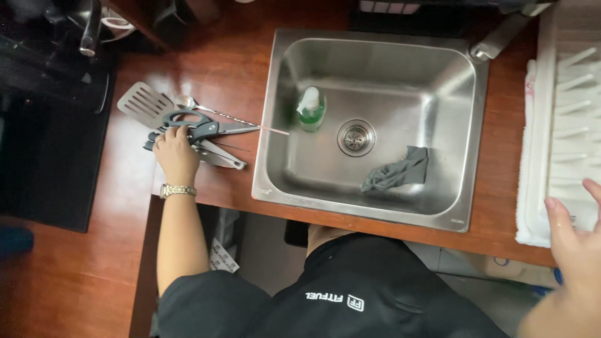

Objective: Washing and rinsing an ice tray and kitchen utensils in a sink

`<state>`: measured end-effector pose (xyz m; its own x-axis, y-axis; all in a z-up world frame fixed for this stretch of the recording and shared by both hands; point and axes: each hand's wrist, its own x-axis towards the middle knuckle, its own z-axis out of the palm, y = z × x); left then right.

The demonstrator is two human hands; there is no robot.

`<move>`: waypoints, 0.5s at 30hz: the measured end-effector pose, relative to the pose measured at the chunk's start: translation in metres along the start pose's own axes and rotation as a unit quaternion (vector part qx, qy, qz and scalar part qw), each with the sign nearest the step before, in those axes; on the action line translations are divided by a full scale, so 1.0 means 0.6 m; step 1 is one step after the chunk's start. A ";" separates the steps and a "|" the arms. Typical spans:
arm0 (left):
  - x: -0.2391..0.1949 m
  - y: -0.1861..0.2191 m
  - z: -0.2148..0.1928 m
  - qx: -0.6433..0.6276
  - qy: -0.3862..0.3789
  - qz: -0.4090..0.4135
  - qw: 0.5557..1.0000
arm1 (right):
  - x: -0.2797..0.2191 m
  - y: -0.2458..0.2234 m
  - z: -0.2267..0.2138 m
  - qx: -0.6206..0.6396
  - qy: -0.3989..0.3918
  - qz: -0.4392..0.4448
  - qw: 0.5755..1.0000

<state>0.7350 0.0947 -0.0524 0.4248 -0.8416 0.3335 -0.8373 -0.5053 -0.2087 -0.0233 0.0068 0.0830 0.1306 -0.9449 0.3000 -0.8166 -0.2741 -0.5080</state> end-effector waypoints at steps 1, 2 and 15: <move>0.007 -0.015 0.001 0.006 -0.026 0.035 0.999 | 0.018 -0.030 0.012 0.011 0.015 -0.055 0.998; 0.013 -0.028 0.003 0.011 -0.053 0.069 0.996 | 0.035 -0.059 0.025 0.023 0.029 -0.110 0.993; 0.165 -0.148 -0.136 -0.245 0.097 0.281 0.923 | 0.089 -0.334 0.275 0.180 -0.163 -0.199 0.949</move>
<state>0.8232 0.0718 0.0738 -0.1544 -0.8705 0.4673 -0.9818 0.1880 0.0256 0.2398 -0.0183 0.0675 0.6038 -0.7425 0.2901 -0.4285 -0.6091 -0.6674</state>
